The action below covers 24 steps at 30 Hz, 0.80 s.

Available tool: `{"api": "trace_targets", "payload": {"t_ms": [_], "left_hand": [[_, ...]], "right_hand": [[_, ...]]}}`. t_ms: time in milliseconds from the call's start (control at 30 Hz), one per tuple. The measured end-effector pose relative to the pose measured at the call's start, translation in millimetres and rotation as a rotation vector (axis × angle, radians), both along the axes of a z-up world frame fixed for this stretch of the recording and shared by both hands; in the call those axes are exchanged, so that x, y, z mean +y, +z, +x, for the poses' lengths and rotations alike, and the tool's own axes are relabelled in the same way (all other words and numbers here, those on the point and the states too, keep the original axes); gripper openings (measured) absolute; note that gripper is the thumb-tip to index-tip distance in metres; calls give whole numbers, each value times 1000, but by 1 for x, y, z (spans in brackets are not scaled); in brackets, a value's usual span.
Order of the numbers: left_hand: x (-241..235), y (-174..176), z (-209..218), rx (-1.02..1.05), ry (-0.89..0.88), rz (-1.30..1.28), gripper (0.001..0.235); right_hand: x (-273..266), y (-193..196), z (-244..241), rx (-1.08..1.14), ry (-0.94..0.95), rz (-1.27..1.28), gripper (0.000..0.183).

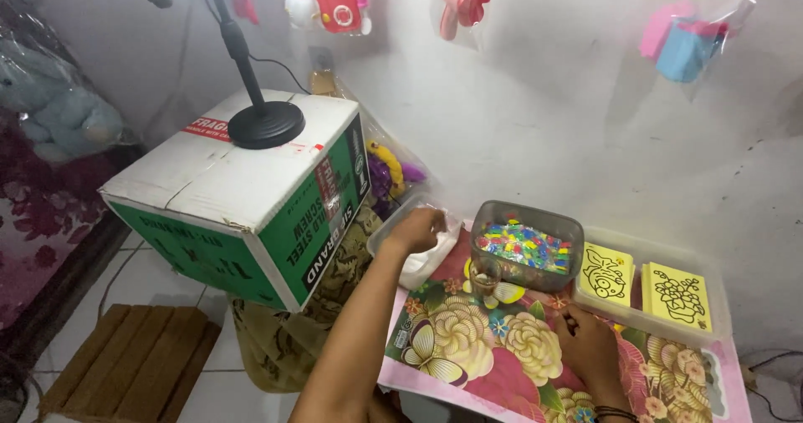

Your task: The person sits on the floor and packs small yellow cards with fish designs into clear plastic bags. They place the cards into the bags, add small colorful plastic pieces, and seal the bags before setting them aside.

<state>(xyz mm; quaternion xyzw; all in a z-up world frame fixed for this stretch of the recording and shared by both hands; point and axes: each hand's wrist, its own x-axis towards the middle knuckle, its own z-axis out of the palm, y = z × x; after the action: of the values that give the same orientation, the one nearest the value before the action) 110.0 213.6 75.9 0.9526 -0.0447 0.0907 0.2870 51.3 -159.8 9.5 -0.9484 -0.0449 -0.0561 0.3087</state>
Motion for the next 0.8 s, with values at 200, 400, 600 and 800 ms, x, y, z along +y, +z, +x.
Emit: {"api": "trace_targets", "payload": {"t_ms": [200, 400, 600, 800], "left_hand": [[8, -27, 1, 355, -67, 116, 49], [-20, -38, 8, 299, -53, -97, 53], [-42, -32, 9, 283, -64, -261, 62], [-45, -17, 5, 198, 52, -43, 55]], "right_hand": [[0, -1, 1, 17, -16, -21, 18], [-1, -8, 6, -14, -23, -1, 16], [2, 3, 2, 18, -29, -38, 17], [1, 5, 3, 18, -24, 11, 19]]}}
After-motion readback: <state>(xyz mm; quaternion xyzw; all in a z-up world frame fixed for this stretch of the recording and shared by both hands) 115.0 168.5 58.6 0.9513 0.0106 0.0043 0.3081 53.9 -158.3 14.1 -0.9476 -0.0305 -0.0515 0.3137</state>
